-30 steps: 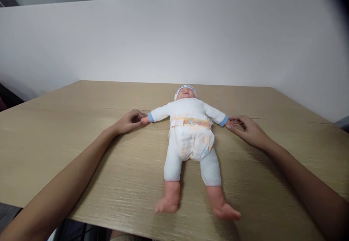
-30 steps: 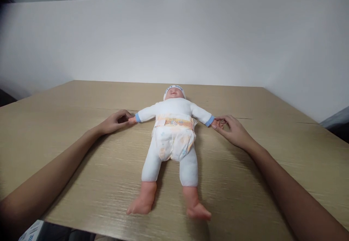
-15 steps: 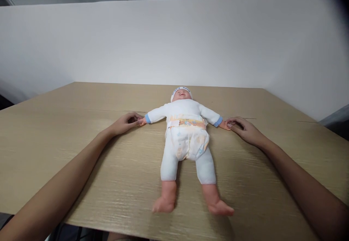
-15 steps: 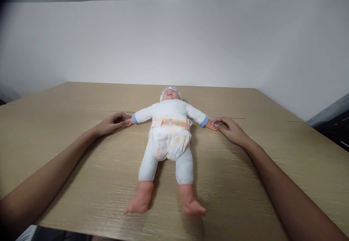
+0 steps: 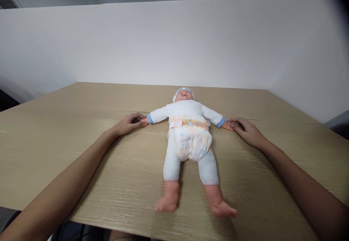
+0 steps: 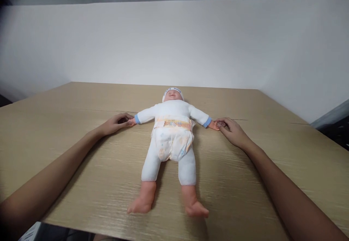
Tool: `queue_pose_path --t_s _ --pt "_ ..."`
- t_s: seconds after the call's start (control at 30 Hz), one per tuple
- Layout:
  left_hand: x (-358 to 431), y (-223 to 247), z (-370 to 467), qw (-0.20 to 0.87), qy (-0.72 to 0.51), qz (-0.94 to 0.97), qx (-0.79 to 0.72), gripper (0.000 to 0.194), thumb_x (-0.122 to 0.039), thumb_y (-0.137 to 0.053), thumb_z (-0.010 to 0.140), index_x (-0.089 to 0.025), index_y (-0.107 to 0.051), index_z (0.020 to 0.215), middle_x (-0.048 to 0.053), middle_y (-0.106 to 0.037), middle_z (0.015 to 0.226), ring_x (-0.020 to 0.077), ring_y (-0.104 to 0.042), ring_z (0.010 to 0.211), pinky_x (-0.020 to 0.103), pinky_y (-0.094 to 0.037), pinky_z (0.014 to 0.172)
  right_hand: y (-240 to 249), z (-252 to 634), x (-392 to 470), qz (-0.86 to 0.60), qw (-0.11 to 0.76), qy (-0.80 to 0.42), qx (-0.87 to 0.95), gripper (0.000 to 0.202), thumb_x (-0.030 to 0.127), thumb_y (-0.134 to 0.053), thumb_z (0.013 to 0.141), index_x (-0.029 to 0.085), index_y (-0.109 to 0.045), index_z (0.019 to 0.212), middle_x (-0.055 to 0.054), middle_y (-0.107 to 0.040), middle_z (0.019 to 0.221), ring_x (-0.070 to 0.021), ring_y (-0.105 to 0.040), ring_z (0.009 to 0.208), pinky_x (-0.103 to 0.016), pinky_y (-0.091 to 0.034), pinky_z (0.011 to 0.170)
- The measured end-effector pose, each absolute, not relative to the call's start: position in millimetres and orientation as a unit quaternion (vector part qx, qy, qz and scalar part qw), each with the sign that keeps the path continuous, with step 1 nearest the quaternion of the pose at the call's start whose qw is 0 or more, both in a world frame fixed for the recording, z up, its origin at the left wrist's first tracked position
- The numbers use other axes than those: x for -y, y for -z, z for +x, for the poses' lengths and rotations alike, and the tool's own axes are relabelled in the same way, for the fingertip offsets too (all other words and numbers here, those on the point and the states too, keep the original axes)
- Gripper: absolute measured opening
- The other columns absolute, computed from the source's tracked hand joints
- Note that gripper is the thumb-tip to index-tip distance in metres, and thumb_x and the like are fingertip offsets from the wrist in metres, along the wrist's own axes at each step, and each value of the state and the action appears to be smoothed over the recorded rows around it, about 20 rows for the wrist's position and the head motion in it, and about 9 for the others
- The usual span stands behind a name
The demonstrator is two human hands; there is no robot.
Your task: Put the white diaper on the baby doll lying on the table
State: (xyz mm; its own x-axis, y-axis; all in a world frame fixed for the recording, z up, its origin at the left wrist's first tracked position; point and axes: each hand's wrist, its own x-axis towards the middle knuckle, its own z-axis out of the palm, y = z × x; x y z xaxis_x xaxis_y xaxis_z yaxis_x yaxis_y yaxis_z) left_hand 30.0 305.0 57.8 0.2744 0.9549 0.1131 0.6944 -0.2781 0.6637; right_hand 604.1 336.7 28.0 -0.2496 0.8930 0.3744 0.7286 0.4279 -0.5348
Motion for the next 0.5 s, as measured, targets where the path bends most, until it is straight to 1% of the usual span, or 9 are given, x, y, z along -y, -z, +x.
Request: queue_pose_path --t_s 0.1,0.2,0.3,0.5 --pt "-308.3 -55.3 27.6 0.252 -0.264 0.769 -0.525 0.046 -0.061 -0.056 0.096 -0.020 -0.072 0.110 0.008 -0.074 0.114 0.0255 -0.066 0.100 0.036 -0.050 0.088 -25.4 604.6 -338.3 -0.523 0.325 -0.122 0.779 0.032 0.044 -0.054 0.095 0.022 -0.069 0.112 -0.013 -0.074 0.117 -0.0326 -0.069 0.108 -0.052 -0.054 0.096" --pt "-311.5 -52.6 24.7 0.252 -0.271 0.774 -0.513 0.041 -0.055 -0.053 0.099 -0.021 -0.072 0.110 0.008 -0.073 0.121 0.0281 -0.066 0.112 0.039 -0.049 0.099 -23.7 602.7 -339.5 -0.524 0.322 -0.112 0.781 0.031 0.043 -0.053 0.095 0.022 -0.070 0.111 -0.012 -0.074 0.115 -0.0330 -0.069 0.106 -0.052 -0.054 0.095" --pt "-314.0 -49.8 21.7 0.247 -0.271 0.777 -0.513 0.039 -0.052 -0.051 0.099 -0.021 -0.072 0.111 0.008 -0.073 0.121 0.0291 -0.066 0.114 0.040 -0.049 0.102 -24.1 598.7 -339.3 -0.523 0.322 -0.101 0.782 0.032 0.042 -0.050 0.096 0.022 -0.071 0.109 -0.013 -0.074 0.112 -0.0334 -0.068 0.104 -0.052 -0.053 0.094" --pt "-315.5 -47.7 18.3 0.240 -0.267 0.781 -0.510 0.036 -0.044 -0.048 0.097 -0.021 -0.070 0.114 0.008 -0.073 0.124 0.0291 -0.066 0.116 0.040 -0.048 0.103 -25.7 594.6 -336.7 -0.521 0.331 -0.104 0.779 0.035 0.044 -0.045 0.097 0.022 -0.070 0.108 -0.013 -0.074 0.114 -0.0339 -0.067 0.110 -0.054 -0.051 0.100"
